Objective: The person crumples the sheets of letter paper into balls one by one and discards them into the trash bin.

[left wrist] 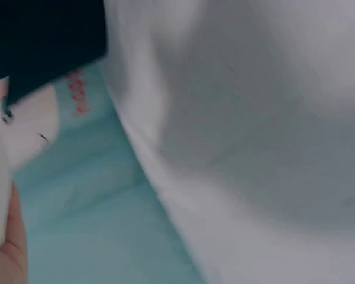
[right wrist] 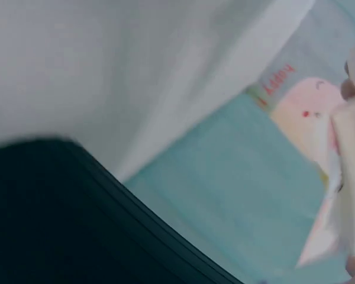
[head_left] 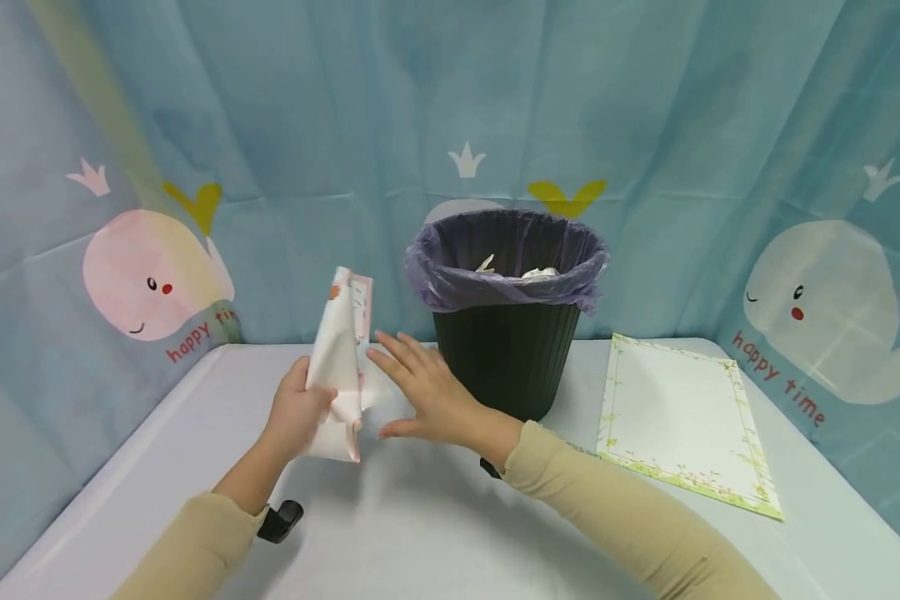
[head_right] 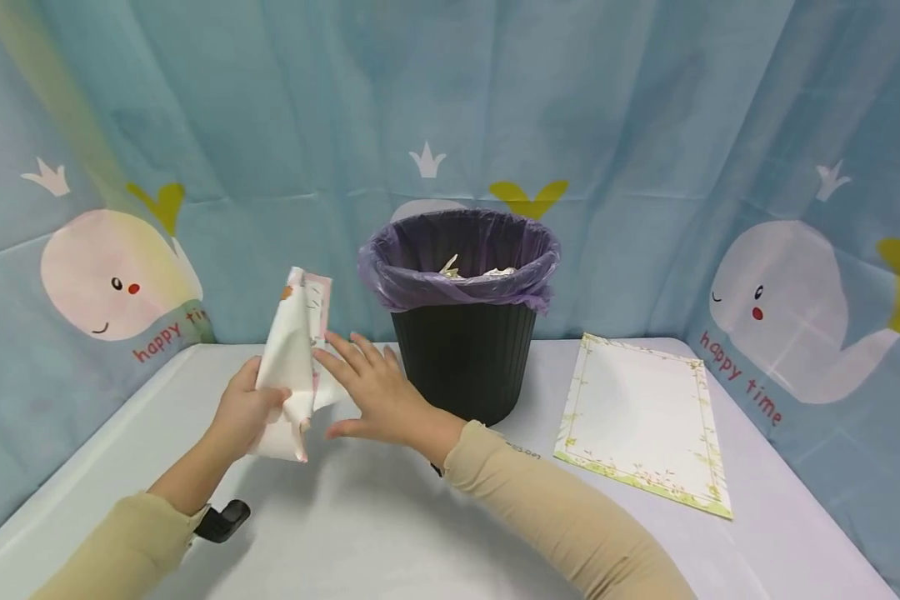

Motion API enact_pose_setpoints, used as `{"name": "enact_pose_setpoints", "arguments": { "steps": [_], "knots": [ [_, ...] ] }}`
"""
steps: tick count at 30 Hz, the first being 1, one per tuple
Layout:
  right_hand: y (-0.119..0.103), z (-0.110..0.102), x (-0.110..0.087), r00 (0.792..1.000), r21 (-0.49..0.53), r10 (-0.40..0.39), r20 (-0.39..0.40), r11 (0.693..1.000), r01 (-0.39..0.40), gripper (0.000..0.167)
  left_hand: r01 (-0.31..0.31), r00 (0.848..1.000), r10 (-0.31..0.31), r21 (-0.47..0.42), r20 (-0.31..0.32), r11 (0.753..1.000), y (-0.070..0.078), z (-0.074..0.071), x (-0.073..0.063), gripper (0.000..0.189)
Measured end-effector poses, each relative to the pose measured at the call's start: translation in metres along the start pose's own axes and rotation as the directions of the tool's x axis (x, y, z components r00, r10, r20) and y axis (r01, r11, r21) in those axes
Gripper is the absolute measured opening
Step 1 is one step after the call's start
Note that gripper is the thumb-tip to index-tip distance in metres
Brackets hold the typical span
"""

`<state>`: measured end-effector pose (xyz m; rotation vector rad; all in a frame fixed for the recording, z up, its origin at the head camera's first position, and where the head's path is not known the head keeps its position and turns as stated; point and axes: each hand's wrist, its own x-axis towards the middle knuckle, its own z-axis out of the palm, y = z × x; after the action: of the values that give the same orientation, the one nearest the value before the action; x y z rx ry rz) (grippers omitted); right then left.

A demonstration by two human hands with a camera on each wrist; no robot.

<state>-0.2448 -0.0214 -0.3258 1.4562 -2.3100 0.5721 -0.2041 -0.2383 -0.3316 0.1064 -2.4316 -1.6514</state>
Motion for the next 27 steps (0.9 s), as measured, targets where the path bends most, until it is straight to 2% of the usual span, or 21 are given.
{"name": "enact_pose_setpoints", "arguments": {
  "steps": [3, 6, 9, 12, 14, 15, 16, 17, 18, 20, 21, 23, 24, 25, 27],
  "knots": [
    [-0.005, -0.007, -0.002, 0.998, -0.23, -0.061, -0.03, 0.972, 0.053, 0.122, -0.13, 0.991, 0.13, 0.173, 0.011, 0.976, 0.01, 0.01, -0.014, 0.022],
    [-0.011, -0.012, -0.004, 0.998, -0.387, -0.063, -0.025, 0.921, 0.048, 0.128, -0.237, 0.97, 0.24, 0.293, 0.025, 0.926, 0.019, 0.019, -0.027, 0.015],
    [-0.018, -0.017, -0.007, 0.999, -0.512, -0.026, -0.034, 0.859, 0.005, 0.121, -0.323, 0.942, 0.334, 0.372, 0.037, 0.87, 0.027, 0.023, -0.039, 0.009],
    [-0.024, -0.022, -0.009, 0.997, -0.592, -0.019, -0.081, 0.805, -0.033, 0.105, -0.396, 0.902, 0.43, 0.433, 0.022, 0.809, 0.035, 0.025, -0.046, 0.006],
    [-0.027, -0.026, -0.01, 0.992, -0.591, -0.037, -0.125, 0.805, -0.045, 0.094, -0.451, 0.867, 0.498, 0.437, 0.007, 0.779, 0.039, 0.026, -0.05, 0.009],
    [-0.028, -0.028, -0.01, 0.989, -0.567, -0.045, -0.142, 0.822, -0.044, 0.089, -0.481, 0.846, 0.533, 0.427, -0.003, 0.766, 0.041, 0.026, -0.052, 0.008],
    [-0.03, -0.03, -0.011, 0.987, -0.521, -0.05, -0.153, 0.853, -0.038, 0.085, -0.511, 0.825, 0.565, 0.404, -0.017, 0.759, 0.043, 0.027, -0.053, 0.008],
    [-0.032, -0.032, -0.012, 0.988, -0.447, -0.043, -0.148, 0.894, -0.028, 0.081, -0.539, 0.806, 0.591, 0.371, -0.033, 0.756, 0.045, 0.029, -0.054, 0.007],
    [-0.034, -0.034, -0.012, 0.99, -0.359, -0.032, -0.137, 0.933, -0.02, 0.079, -0.566, 0.792, 0.608, 0.311, -0.052, 0.764, 0.047, 0.03, -0.055, 0.006],
    [-0.039, -0.039, -0.012, 0.995, -0.149, 0.019, -0.097, 0.988, -0.034, 0.075, -0.607, 0.775, 0.624, 0.157, -0.102, 0.779, 0.051, 0.034, -0.056, 0.007],
    [-0.042, -0.041, -0.011, 0.996, -0.031, 0.059, -0.064, 0.998, -0.061, 0.072, -0.618, 0.771, 0.622, 0.074, -0.136, 0.782, 0.054, 0.036, -0.056, 0.009],
    [-0.047, -0.044, -0.011, 0.99, 0.166, 0.143, 0.009, 0.976, -0.142, 0.068, -0.637, 0.761, 0.609, -0.074, -0.225, 0.768, 0.059, 0.041, -0.056, 0.017],
    [-0.049, -0.046, -0.011, 0.984, 0.231, 0.177, 0.035, 0.956, -0.18, 0.065, -0.648, 0.753, 0.599, -0.146, -0.273, 0.748, 0.062, 0.044, -0.055, 0.021],
    [-0.051, -0.047, -0.011, 0.976, 0.287, 0.208, 0.057, 0.933, -0.216, 0.063, -0.666, 0.736, 0.594, -0.193, -0.325, 0.72, 0.064, 0.047, -0.054, 0.025],
    [-0.053, -0.048, -0.012, 0.966, 0.388, 0.245, 0.081, 0.885, -0.257, 0.057, -0.707, 0.692, 0.585, -0.229, -0.423, 0.669, 0.068, 0.053, -0.052, 0.032]
  ]
}}
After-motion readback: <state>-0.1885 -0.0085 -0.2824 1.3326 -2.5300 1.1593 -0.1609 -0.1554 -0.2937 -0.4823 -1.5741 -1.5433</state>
